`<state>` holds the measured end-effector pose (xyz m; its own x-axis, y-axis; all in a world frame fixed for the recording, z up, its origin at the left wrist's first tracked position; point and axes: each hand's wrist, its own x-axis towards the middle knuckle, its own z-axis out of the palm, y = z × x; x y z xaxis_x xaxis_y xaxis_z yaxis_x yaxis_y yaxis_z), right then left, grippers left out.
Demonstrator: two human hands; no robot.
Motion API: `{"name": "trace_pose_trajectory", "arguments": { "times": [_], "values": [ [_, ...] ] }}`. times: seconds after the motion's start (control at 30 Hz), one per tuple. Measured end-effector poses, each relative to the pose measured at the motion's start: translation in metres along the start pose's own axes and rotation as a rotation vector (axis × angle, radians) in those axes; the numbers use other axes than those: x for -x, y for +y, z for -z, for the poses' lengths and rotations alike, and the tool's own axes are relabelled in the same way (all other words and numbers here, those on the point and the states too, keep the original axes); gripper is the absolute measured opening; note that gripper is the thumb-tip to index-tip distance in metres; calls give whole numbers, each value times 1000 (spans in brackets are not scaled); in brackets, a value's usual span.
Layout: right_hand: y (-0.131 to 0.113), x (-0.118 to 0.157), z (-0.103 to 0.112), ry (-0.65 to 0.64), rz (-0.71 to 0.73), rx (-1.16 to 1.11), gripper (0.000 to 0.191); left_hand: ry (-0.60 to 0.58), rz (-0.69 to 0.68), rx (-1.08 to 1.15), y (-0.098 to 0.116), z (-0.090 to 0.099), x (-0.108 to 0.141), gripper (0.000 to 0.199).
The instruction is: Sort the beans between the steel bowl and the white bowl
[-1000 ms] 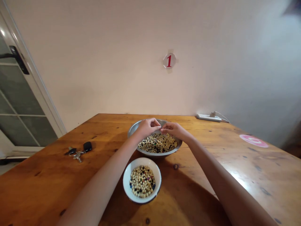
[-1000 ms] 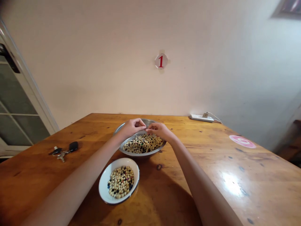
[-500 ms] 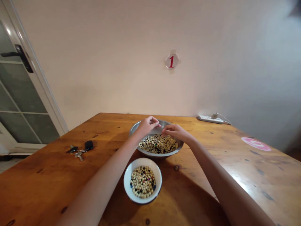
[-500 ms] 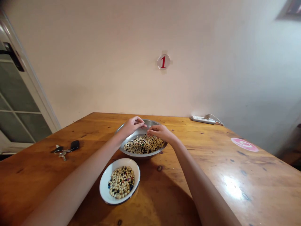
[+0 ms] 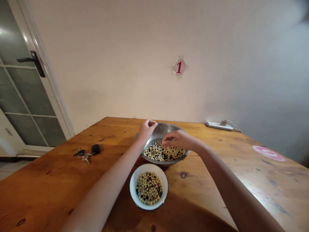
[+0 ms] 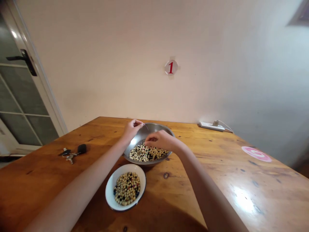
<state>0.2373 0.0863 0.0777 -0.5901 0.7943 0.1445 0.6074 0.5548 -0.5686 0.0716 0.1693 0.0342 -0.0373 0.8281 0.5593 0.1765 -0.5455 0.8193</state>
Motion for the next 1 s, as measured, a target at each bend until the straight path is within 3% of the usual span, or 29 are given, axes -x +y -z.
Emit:
{"name": "trace_pose_trajectory", "arguments": {
  "times": [0.17, 0.3, 0.43, 0.7, 0.8, 0.93, 1.0],
  "values": [
    [-39, 4, -10, -155, 138, 99, 16, -13, -31, -5, 9, -1, 5, 8],
    [-50, 6, -19, -370, 155, 84, 18, -10, -24, -6, 9, 0, 5, 8],
    [-50, 4, -27, -382, 221, 144, 16, -5, -25, 2, 7, 0, 4, 8],
    [-51, 1, -29, -394, 175, 125, 22, 0, -37, 6, 11, 1, 5, 8],
    [-33, -4, -23, -199, 105, 145, 25, -11, -25, 27, 12, 1, 5, 8],
    [10, -10, -9, 407, -159, 315, 34, -79, 6, 51, 14, 1, 6, 8],
    [29, -13, -6, 497, -153, 221, 32, -198, 1, 82, 16, -1, 7, 8]
  ]
}}
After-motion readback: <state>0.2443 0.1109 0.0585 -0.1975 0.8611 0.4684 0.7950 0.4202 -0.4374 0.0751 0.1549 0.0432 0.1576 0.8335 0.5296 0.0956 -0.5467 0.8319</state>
